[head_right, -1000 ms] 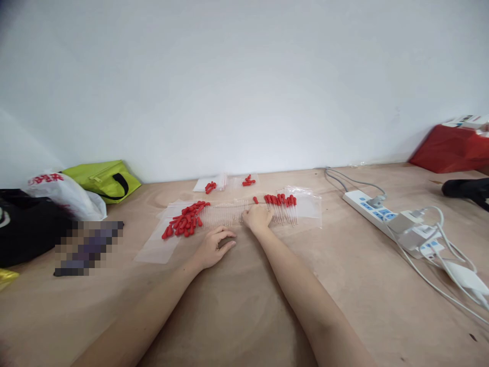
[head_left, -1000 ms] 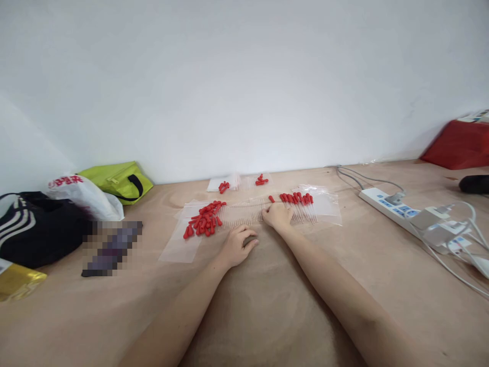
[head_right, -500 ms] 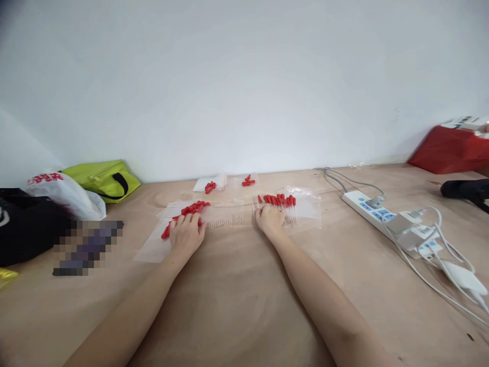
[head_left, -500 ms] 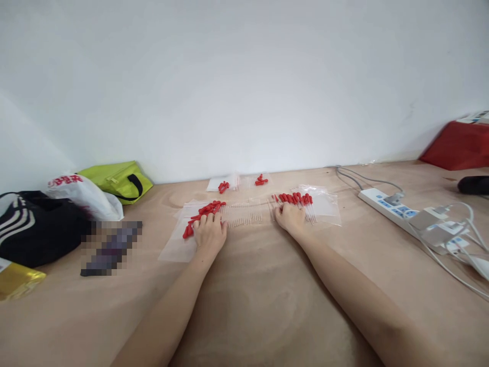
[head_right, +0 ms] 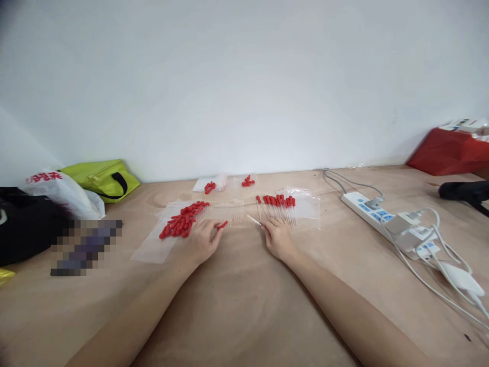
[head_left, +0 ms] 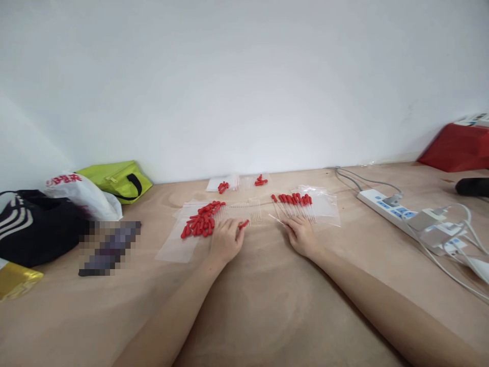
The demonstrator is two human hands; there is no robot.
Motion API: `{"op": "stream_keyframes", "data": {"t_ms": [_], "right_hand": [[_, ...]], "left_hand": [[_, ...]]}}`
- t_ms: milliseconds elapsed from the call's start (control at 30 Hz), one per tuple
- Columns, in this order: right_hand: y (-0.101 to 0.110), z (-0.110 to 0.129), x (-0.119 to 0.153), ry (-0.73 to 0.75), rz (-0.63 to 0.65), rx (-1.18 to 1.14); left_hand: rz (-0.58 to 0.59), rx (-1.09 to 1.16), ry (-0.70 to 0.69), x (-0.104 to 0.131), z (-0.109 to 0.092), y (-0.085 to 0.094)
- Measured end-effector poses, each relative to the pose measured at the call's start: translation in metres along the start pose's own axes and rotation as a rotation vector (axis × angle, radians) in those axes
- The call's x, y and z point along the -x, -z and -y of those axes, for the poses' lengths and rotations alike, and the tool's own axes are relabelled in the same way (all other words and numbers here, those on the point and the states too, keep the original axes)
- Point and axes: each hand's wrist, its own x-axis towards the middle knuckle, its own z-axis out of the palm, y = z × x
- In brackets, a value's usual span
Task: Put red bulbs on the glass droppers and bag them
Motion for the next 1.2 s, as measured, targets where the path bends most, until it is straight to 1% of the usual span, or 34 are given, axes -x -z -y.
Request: {"op": "stream_keyframes", "data": {"t_ms": [67, 133, 233, 400, 533, 667, 867, 1200], "right_hand": [[0.002, 0.000, 0.001, 0.032, -0.006, -0.058], [0.002, 0.001, 0.001, 0.032, -0.011, -0.118], [0.000, 0.005, -0.001, 0.020, 0.008, -0.165], [-0.003, 0.012, -0.001, 0.034, 0.087, -0.115], [0.000, 0.018, 0.000, 0.080, 0.139, -0.060], [0.003, 0.022, 0.000, 0.122, 0.139, -0.078], [0.001, 0.025, -0.001, 0.155, 0.130, -0.114], [0.002, 0.023, -0.001, 0.183, 0.158, -0.156]], "left_hand": [[0.065, 0.163, -0.052, 0.006, -0.012, -0.006], [0.120, 0.259, -0.081, 0.011, -0.019, -0.011], [0.157, 0.293, -0.084, 0.013, -0.021, -0.016], [0.188, 0.289, -0.006, 0.009, -0.019, -0.019], [0.174, 0.294, 0.029, 0.006, -0.021, -0.016], [0.146, 0.265, 0.082, 0.007, -0.022, -0.014], [0.128, 0.281, 0.046, 0.007, -0.021, -0.016], [0.172, 0.377, -0.036, 0.006, -0.022, -0.010]]}}
